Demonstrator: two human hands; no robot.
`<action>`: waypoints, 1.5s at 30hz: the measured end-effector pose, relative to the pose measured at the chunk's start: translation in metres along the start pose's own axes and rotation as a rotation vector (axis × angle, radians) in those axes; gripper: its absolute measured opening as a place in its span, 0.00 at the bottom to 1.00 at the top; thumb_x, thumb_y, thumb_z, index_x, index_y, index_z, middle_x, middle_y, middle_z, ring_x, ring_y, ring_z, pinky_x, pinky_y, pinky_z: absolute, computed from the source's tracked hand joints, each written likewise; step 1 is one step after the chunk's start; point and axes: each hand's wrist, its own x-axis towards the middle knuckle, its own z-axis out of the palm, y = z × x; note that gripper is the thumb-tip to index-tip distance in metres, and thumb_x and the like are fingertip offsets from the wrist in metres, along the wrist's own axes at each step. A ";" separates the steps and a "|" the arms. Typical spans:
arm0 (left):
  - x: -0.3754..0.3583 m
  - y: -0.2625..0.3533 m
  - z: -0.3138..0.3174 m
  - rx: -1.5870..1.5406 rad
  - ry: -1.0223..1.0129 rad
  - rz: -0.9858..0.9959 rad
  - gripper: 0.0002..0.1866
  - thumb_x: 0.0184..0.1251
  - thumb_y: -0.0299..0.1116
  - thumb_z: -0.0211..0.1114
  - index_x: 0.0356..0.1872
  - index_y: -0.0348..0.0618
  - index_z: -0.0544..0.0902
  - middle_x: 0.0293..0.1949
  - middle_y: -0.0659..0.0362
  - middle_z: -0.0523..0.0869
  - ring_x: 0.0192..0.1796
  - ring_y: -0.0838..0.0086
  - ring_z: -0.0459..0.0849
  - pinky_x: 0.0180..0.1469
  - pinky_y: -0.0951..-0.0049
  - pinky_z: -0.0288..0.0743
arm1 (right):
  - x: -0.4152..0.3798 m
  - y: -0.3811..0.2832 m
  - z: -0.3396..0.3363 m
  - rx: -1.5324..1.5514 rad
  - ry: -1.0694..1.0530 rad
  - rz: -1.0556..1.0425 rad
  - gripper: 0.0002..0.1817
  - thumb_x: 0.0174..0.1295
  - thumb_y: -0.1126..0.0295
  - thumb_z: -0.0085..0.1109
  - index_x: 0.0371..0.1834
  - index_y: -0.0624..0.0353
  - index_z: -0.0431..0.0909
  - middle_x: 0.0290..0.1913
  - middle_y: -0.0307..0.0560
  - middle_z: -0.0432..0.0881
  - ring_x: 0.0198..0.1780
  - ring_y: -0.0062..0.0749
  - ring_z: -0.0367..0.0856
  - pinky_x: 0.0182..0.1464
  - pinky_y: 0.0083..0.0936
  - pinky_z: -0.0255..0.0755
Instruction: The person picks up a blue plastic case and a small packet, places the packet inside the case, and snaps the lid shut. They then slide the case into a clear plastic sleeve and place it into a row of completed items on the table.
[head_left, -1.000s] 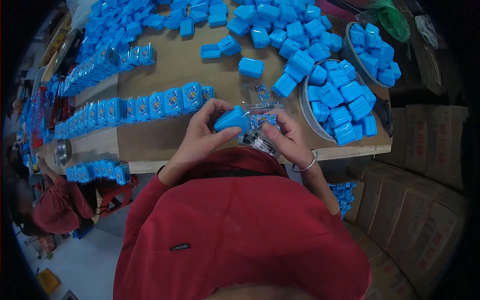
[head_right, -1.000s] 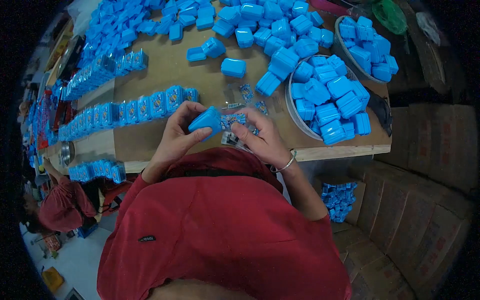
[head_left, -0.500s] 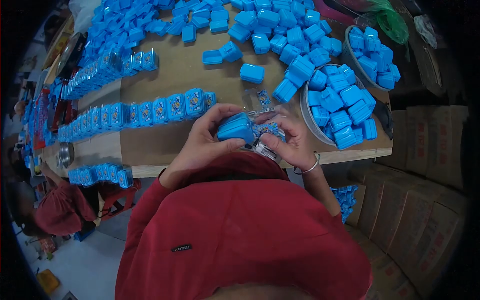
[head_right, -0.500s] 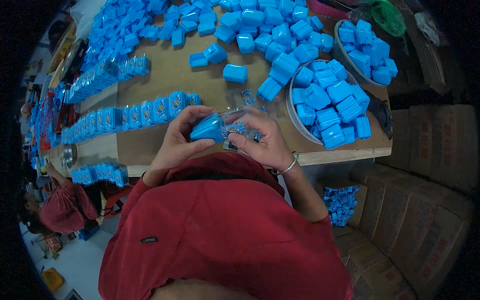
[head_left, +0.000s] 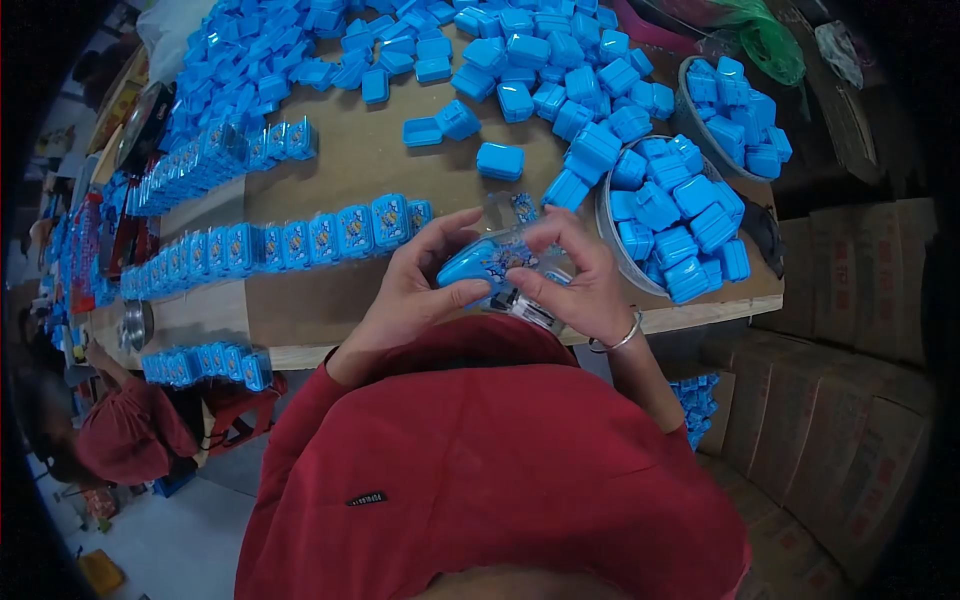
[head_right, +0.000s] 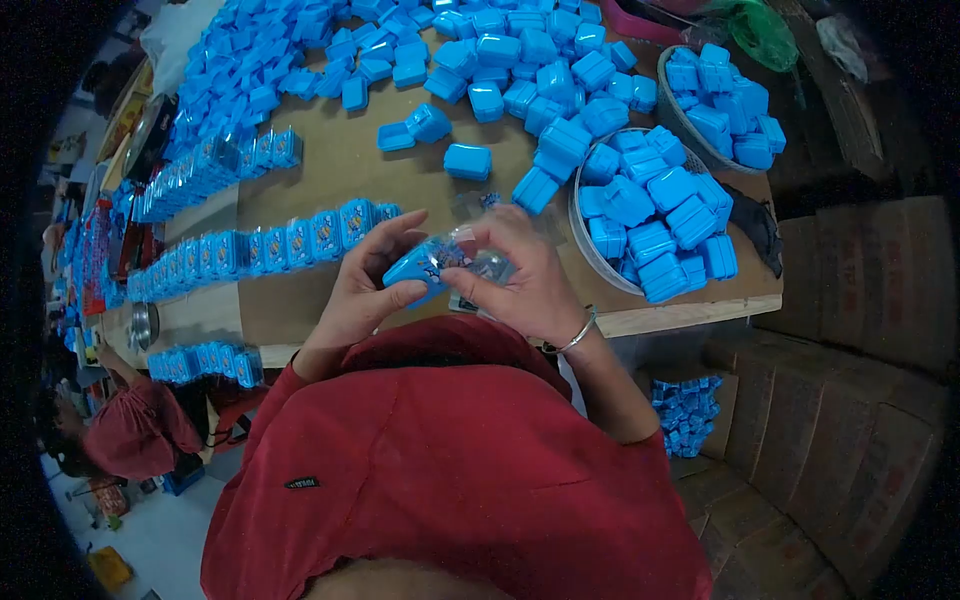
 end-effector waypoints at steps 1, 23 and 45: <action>0.001 -0.002 -0.001 0.002 0.005 0.013 0.36 0.53 0.29 0.72 0.64 0.40 0.64 0.52 0.56 0.75 0.54 0.74 0.74 0.57 0.74 0.68 | 0.003 -0.010 0.007 0.022 0.090 0.060 0.33 0.41 0.65 0.73 0.53 0.57 0.69 0.43 0.48 0.75 0.49 0.42 0.72 0.60 0.43 0.58; 0.007 0.008 0.012 -0.252 0.132 -0.033 0.24 0.58 0.29 0.68 0.54 0.33 0.71 0.47 0.58 0.79 0.49 0.79 0.77 0.53 0.77 0.71 | 0.030 -0.020 0.021 -0.367 0.171 -0.163 0.59 0.31 0.67 0.73 0.71 0.54 0.47 0.50 0.47 0.70 0.56 0.45 0.68 0.65 0.61 0.42; -0.160 -0.002 -0.142 0.124 1.368 0.424 0.22 0.66 0.29 0.58 0.60 0.38 0.67 0.48 0.57 0.79 0.44 0.76 0.79 0.45 0.78 0.69 | 0.290 0.176 0.212 -0.403 -0.398 -0.150 0.47 0.34 0.58 0.68 0.64 0.59 0.59 0.55 0.59 0.66 0.58 0.55 0.66 0.59 0.42 0.63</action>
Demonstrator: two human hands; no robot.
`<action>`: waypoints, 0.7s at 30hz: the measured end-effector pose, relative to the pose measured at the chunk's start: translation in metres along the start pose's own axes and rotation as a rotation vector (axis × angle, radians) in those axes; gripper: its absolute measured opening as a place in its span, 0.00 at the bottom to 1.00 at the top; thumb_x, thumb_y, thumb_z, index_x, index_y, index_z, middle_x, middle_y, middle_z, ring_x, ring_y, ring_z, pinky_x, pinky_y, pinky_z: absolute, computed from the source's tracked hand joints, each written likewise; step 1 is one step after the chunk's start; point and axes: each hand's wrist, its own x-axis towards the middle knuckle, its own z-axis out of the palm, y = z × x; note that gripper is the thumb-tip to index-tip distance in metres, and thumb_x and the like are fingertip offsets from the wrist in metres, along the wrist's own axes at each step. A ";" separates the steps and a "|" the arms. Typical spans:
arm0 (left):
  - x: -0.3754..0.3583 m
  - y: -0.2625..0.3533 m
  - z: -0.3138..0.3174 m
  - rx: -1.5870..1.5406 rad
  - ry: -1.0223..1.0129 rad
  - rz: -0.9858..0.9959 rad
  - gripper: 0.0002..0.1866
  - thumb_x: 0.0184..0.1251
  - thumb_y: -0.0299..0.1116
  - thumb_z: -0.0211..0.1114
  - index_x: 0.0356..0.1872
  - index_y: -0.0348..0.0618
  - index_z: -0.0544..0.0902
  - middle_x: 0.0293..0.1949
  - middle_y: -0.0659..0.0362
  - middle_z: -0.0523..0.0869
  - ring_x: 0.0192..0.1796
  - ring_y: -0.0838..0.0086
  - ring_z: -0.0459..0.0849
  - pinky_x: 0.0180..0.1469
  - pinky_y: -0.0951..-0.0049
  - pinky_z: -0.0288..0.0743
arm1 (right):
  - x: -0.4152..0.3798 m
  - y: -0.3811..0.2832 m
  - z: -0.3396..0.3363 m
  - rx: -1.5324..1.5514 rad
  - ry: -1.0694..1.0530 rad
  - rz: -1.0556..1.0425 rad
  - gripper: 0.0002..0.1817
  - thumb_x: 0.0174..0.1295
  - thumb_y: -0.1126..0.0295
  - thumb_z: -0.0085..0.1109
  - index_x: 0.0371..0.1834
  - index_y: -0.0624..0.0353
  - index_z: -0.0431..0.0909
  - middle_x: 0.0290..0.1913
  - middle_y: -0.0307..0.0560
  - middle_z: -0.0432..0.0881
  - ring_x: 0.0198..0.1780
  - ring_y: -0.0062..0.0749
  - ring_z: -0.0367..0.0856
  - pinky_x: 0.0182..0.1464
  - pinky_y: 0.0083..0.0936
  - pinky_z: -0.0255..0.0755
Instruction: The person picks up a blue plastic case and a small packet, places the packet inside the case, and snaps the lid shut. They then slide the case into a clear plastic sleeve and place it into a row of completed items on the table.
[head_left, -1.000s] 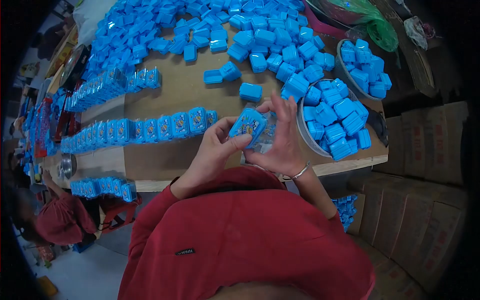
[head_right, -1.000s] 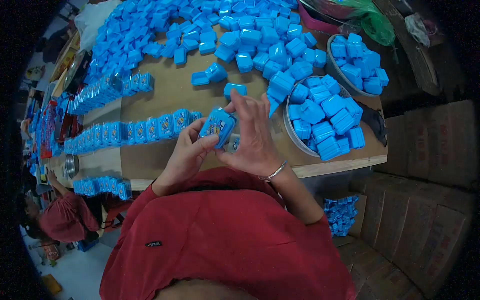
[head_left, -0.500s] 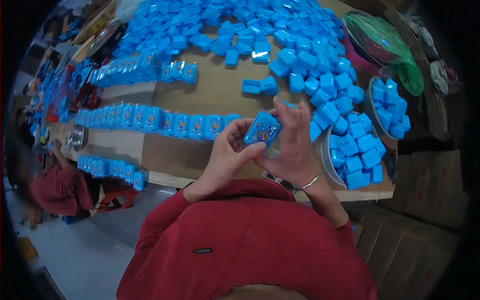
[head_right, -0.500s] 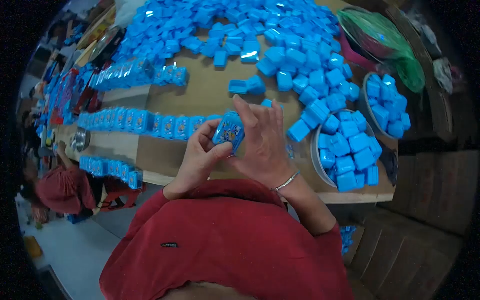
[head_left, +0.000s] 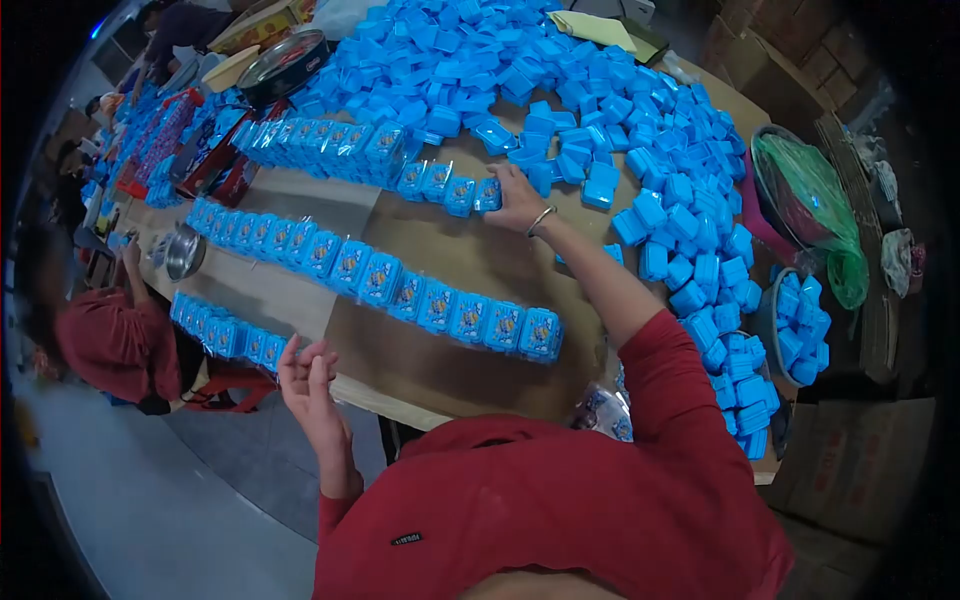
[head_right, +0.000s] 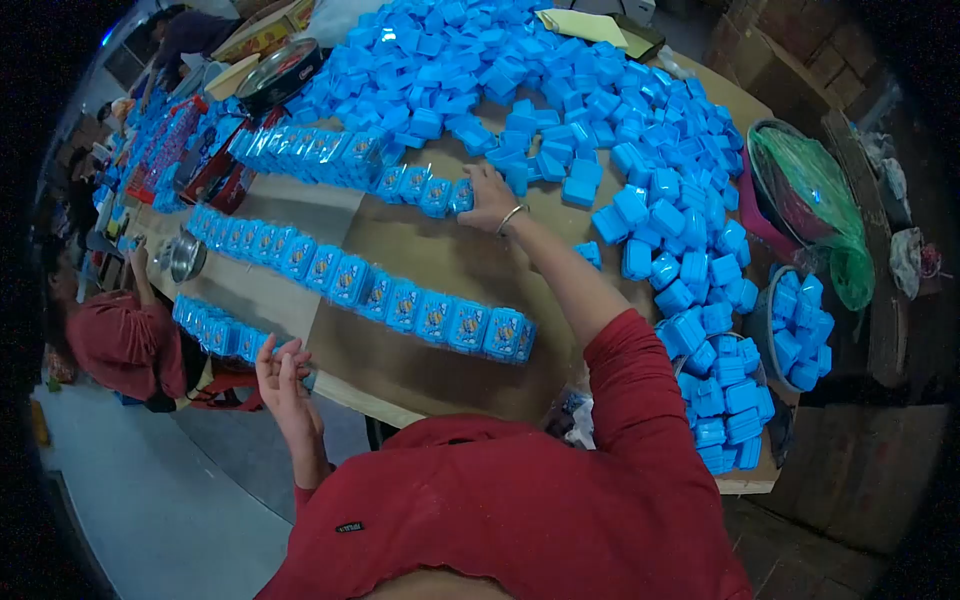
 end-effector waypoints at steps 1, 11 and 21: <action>0.002 -0.003 -0.003 -0.013 0.018 0.012 0.22 0.66 0.28 0.57 0.60 0.38 0.67 0.48 0.56 0.78 0.44 0.76 0.79 0.46 0.78 0.69 | 0.002 0.001 0.001 0.011 -0.001 -0.012 0.48 0.34 0.57 0.69 0.64 0.59 0.59 0.56 0.59 0.66 0.58 0.55 0.66 0.59 0.42 0.63; 0.006 0.043 0.098 0.387 -0.602 0.276 0.22 0.60 0.23 0.61 0.57 0.38 0.71 0.47 0.56 0.78 0.48 0.75 0.76 0.51 0.73 0.69 | -0.155 -0.049 -0.180 -0.262 0.369 0.204 0.15 0.51 0.68 0.64 0.42 0.60 0.76 0.39 0.53 0.78 0.41 0.47 0.78 0.40 0.36 0.73; -0.040 0.029 0.238 1.025 -1.465 0.746 0.25 0.54 0.32 0.65 0.54 0.36 0.71 0.46 0.46 0.76 0.49 0.50 0.75 0.48 0.58 0.71 | -0.383 -0.122 -0.087 -0.255 0.363 0.705 0.10 0.57 0.65 0.59 0.35 0.60 0.76 0.36 0.51 0.76 0.40 0.50 0.76 0.35 0.41 0.70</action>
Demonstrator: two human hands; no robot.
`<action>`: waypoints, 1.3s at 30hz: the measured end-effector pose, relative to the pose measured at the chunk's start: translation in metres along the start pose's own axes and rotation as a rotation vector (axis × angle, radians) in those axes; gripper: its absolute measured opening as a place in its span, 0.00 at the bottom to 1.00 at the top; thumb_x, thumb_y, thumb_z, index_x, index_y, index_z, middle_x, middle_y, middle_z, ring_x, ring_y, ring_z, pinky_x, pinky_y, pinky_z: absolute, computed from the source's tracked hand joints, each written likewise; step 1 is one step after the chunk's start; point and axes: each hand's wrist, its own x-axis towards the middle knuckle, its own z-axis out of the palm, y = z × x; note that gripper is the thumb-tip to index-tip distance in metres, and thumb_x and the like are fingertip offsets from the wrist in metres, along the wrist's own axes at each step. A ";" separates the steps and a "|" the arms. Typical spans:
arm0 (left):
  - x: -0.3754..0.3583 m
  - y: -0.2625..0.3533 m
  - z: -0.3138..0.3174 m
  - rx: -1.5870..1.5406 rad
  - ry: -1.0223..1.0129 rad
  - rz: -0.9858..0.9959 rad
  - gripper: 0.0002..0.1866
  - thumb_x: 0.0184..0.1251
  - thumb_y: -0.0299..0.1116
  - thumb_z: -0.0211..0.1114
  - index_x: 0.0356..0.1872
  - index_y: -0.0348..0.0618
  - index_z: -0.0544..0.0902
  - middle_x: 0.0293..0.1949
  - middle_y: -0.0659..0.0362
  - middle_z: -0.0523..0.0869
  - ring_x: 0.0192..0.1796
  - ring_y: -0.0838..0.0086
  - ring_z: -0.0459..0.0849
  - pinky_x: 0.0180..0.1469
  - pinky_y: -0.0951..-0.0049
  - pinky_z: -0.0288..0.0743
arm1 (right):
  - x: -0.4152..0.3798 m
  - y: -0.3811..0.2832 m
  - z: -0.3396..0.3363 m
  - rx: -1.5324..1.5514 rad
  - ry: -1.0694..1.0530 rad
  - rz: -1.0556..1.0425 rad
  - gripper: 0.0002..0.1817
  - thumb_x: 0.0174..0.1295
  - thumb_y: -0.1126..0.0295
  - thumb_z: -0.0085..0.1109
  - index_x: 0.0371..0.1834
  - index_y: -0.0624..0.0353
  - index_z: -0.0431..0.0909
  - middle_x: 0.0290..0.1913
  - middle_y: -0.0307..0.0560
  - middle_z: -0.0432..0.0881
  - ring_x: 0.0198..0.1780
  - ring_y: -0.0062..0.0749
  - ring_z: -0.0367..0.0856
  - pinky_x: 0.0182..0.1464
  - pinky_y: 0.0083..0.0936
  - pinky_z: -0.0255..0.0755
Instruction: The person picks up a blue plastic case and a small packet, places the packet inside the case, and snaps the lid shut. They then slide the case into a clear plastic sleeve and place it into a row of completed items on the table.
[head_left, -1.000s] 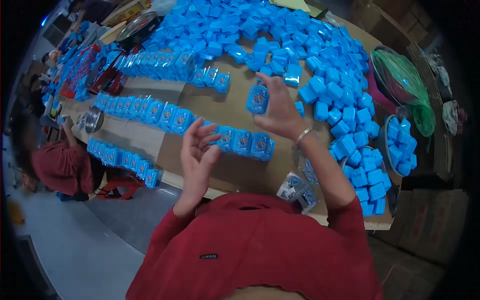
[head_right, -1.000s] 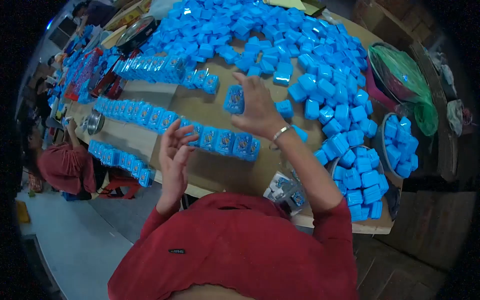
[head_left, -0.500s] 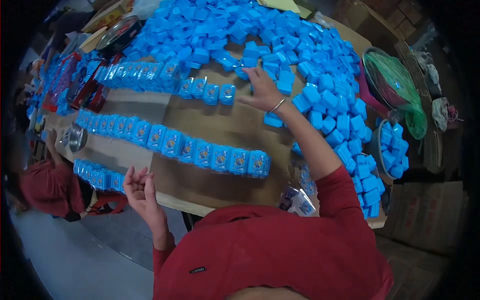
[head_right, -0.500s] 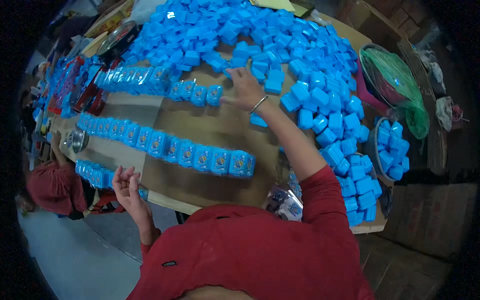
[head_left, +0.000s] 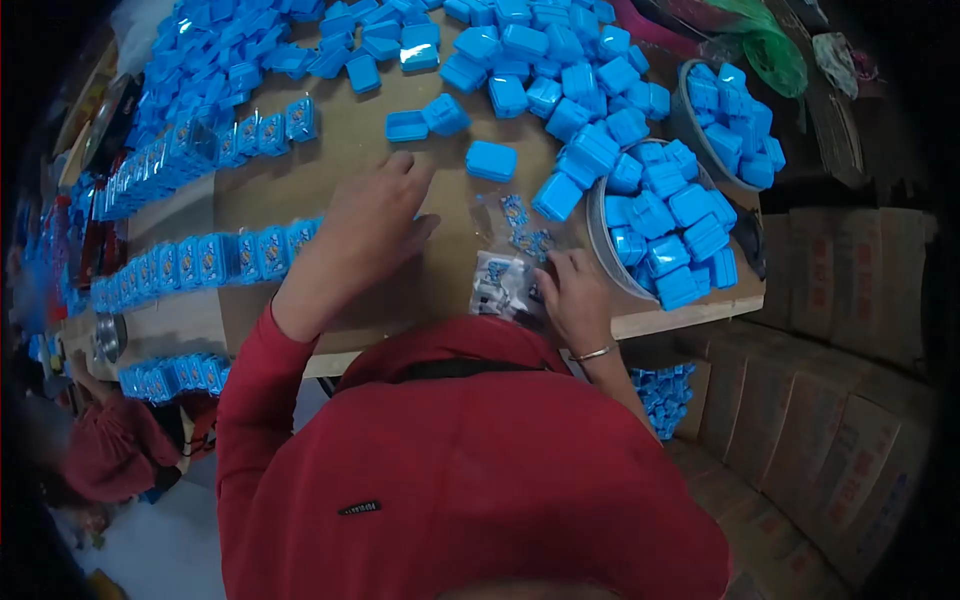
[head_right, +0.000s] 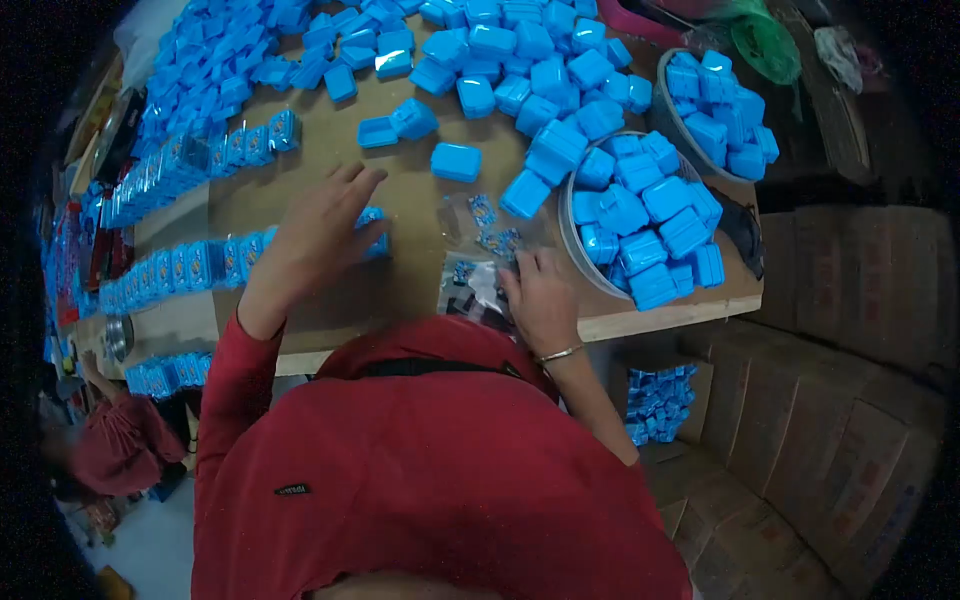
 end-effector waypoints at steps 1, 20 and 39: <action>0.009 0.003 0.008 0.029 0.028 0.061 0.25 0.54 0.32 0.65 0.53 0.36 0.71 0.46 0.45 0.76 0.48 0.50 0.76 0.47 0.58 0.71 | -0.003 0.002 0.003 0.028 0.001 0.003 0.09 0.56 0.66 0.59 0.34 0.60 0.76 0.35 0.50 0.76 0.39 0.49 0.76 0.35 0.40 0.69; 0.023 0.043 0.072 -0.158 0.223 0.050 0.15 0.53 0.29 0.64 0.41 0.33 0.75 0.35 0.44 0.80 0.36 0.47 0.79 0.38 0.55 0.73 | 0.071 -0.012 0.068 0.015 0.035 -0.270 0.04 0.53 0.71 0.56 0.29 0.56 0.72 0.31 0.48 0.74 0.35 0.42 0.77 0.34 0.37 0.70; -0.001 0.041 0.069 -1.470 0.187 -0.250 0.05 0.61 0.28 0.65 0.29 0.37 0.81 0.27 0.61 0.84 0.30 0.84 0.79 0.33 0.83 0.71 | 0.042 -0.024 -0.002 1.361 -0.152 0.221 0.16 0.56 0.60 0.66 0.35 0.62 0.75 0.36 0.40 0.77 0.36 0.17 0.73 0.38 0.18 0.69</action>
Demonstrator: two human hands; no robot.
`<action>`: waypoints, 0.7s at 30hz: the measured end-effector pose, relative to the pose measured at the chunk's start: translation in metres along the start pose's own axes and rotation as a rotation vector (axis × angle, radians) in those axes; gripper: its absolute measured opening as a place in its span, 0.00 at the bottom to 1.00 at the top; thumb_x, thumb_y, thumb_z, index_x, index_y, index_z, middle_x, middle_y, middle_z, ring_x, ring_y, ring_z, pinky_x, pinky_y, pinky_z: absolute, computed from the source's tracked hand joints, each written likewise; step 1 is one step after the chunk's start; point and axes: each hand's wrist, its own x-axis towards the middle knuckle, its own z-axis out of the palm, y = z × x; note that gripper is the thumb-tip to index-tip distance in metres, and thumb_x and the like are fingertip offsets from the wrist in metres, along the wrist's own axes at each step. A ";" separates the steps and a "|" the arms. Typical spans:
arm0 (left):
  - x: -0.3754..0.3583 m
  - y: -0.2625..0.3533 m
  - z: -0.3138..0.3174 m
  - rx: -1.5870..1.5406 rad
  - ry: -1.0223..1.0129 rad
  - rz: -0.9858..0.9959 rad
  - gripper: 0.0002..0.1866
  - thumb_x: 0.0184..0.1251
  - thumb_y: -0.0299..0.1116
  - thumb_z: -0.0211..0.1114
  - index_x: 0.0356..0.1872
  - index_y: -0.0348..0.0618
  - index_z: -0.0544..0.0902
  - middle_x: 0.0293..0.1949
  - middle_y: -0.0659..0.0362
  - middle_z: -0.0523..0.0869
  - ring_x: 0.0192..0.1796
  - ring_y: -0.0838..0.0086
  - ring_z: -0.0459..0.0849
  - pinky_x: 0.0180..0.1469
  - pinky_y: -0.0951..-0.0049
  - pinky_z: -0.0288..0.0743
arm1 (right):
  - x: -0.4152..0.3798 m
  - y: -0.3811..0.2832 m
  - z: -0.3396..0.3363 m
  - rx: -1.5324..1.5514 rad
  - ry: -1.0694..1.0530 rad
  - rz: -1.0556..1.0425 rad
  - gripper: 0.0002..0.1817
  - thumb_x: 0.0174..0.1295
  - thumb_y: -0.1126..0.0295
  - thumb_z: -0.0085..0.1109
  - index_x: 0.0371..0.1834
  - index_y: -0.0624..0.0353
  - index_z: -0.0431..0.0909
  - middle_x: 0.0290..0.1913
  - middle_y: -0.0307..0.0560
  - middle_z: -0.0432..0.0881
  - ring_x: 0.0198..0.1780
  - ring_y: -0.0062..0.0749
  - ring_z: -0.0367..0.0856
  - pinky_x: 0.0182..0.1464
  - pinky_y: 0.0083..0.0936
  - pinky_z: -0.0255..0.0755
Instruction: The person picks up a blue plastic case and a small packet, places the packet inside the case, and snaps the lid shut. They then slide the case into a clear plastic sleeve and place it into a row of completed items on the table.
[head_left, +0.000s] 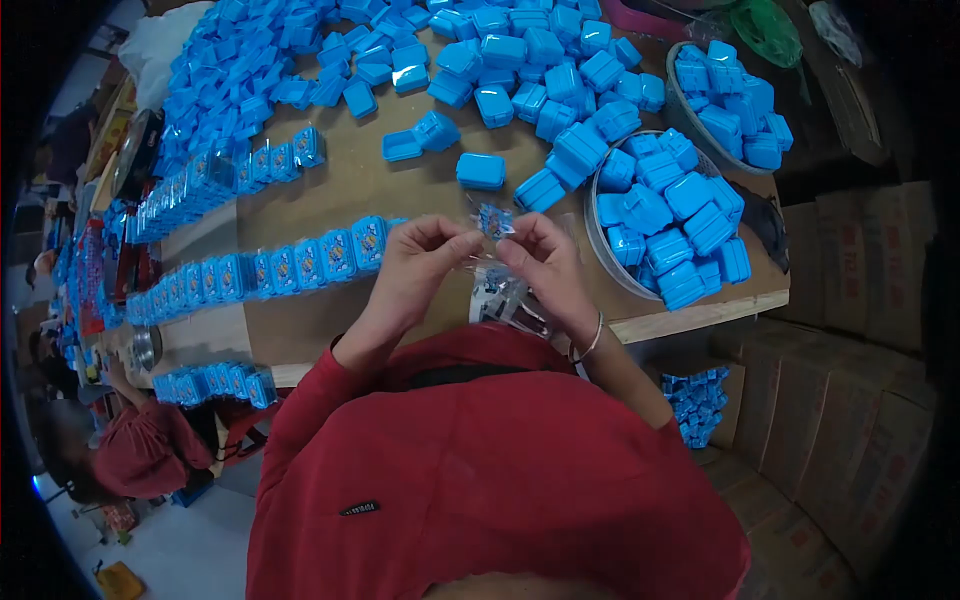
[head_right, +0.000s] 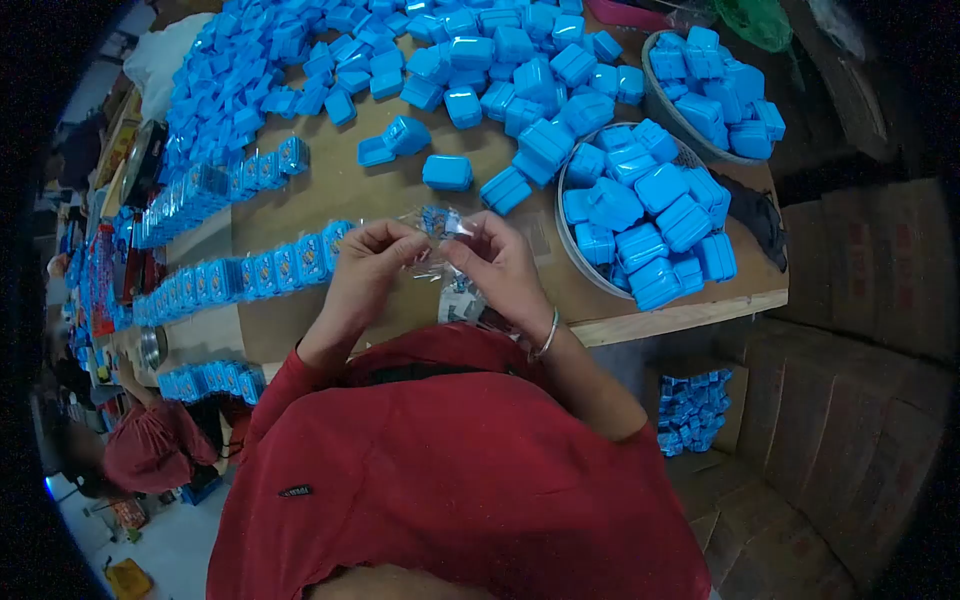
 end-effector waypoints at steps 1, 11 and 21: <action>0.000 -0.003 0.002 -0.015 -0.013 0.008 0.06 0.61 0.28 0.66 0.27 0.37 0.81 0.26 0.61 0.84 0.29 0.84 0.79 0.33 0.83 0.71 | 0.001 -0.004 0.001 -0.005 0.005 0.013 0.15 0.57 0.62 0.66 0.35 0.63 0.75 0.33 0.39 0.77 0.34 0.16 0.73 0.36 0.17 0.68; 0.012 0.015 0.020 0.530 0.230 0.415 0.09 0.59 0.31 0.67 0.37 0.37 0.79 0.29 0.62 0.82 0.29 0.82 0.76 0.32 0.82 0.68 | 0.002 -0.024 -0.013 -0.311 0.137 -0.076 0.06 0.55 0.75 0.66 0.27 0.61 0.76 0.24 0.32 0.75 0.26 0.10 0.69 0.28 0.11 0.63; 0.017 0.028 0.005 0.386 -0.244 0.052 0.07 0.64 0.28 0.62 0.31 0.33 0.81 0.25 0.67 0.80 0.29 0.87 0.72 0.28 0.79 0.69 | 0.011 -0.032 -0.020 -0.307 0.116 -0.030 0.06 0.55 0.75 0.66 0.28 0.61 0.77 0.25 0.34 0.78 0.27 0.11 0.72 0.29 0.11 0.65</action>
